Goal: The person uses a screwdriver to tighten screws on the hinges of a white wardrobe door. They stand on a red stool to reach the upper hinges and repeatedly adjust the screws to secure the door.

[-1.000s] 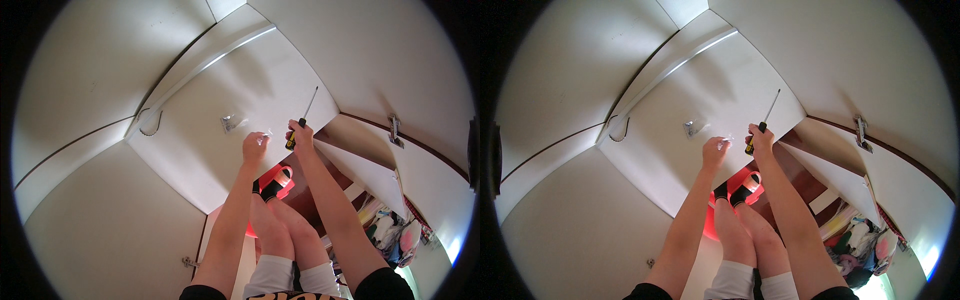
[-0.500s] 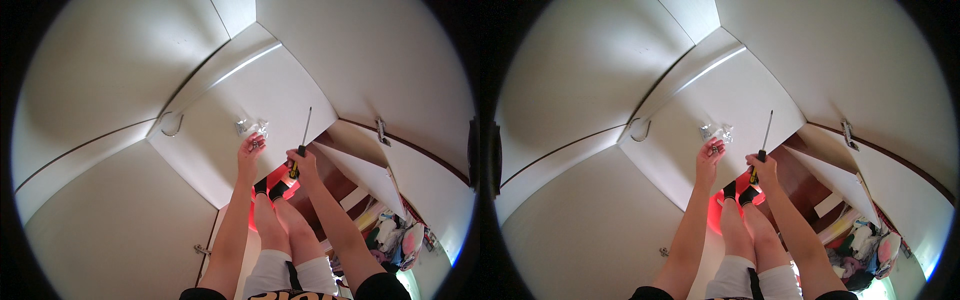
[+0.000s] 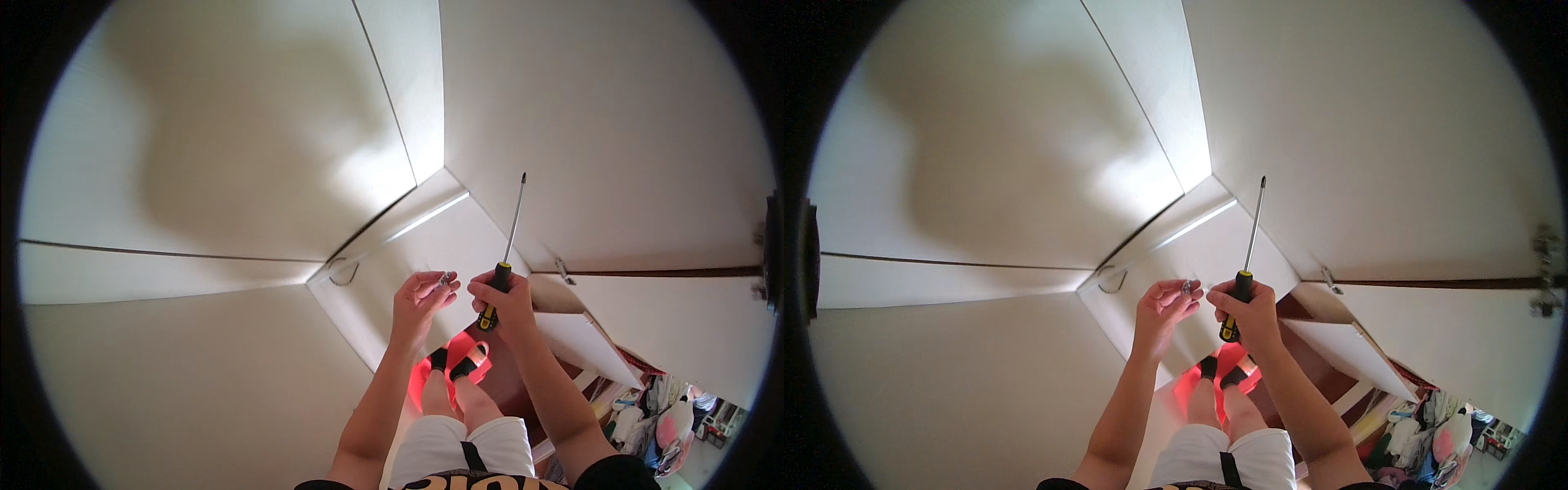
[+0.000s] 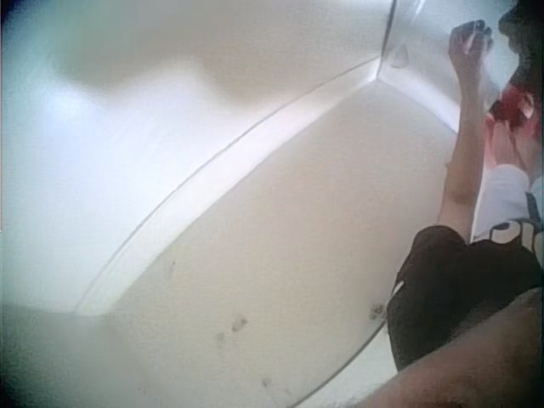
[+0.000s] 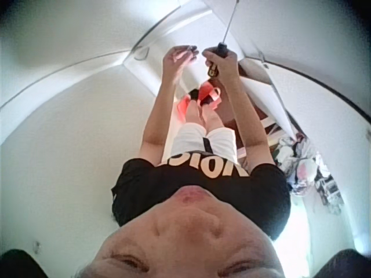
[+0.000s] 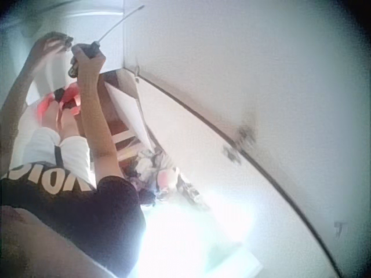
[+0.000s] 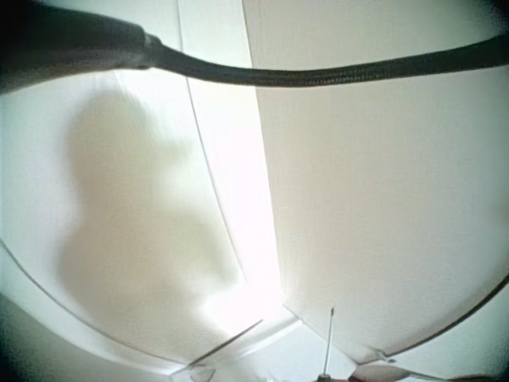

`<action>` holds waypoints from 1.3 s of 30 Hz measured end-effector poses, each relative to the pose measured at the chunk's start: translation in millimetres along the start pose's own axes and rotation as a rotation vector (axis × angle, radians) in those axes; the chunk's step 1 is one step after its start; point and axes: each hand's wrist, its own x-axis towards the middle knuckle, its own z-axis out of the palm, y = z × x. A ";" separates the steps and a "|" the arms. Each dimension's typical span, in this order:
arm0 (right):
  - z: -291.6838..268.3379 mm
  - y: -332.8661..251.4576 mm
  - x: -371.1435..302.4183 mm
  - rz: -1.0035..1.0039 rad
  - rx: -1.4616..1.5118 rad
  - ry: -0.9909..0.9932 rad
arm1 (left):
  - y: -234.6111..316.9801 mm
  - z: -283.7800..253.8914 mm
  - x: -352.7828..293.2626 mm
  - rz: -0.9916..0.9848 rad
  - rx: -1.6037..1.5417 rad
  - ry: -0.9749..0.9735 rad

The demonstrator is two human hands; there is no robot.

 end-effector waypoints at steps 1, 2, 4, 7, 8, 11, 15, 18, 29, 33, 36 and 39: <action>8.3 -16.0 -12.6 -0.030 0.008 -0.014 | 14.8 6.9 -9.1 0.016 -0.024 -0.037; 15.0 -31.4 -25.0 -0.056 0.017 -0.023 | 28.1 14.3 -17.1 0.025 -0.047 -0.076; 25.7 -56.2 -49.0 -0.118 -0.012 0.015 | 48.5 31.3 -31.6 0.116 -0.019 -0.129; 42.1 -85.2 -84.3 -0.246 -0.030 0.047 | 72.6 53.9 -56.9 0.212 -0.037 -0.188; 44.8 -92.9 -96.9 -0.280 -0.037 0.047 | 81.1 61.5 -68.8 0.217 -0.026 -0.189; 53.2 -107.5 -128.1 -0.363 -0.056 0.074 | 104.2 80.9 -100.5 0.235 -0.006 -0.180; 69.6 -117.8 -159.9 -0.460 -0.064 0.142 | 123.6 93.3 -127.9 0.336 0.030 -0.179; 74.7 -124.8 -175.5 -0.468 -0.031 0.095 | 135.8 96.8 -144.5 0.529 0.308 -0.144; 50.8 -143.0 -206.6 0.021 0.170 -0.474 | 170.1 84.9 -189.5 0.690 0.506 -0.352; 32.3 -105.8 -210.2 0.129 0.246 -0.558 | 153.5 73.4 -201.4 0.458 0.407 -0.519; 26.1 -85.8 -216.7 0.155 0.143 -0.487 | 138.4 63.1 -204.6 0.307 0.333 -0.589; 30.3 -84.8 -222.3 0.163 0.082 -0.441 | 143.9 63.1 -214.3 0.133 0.288 -0.548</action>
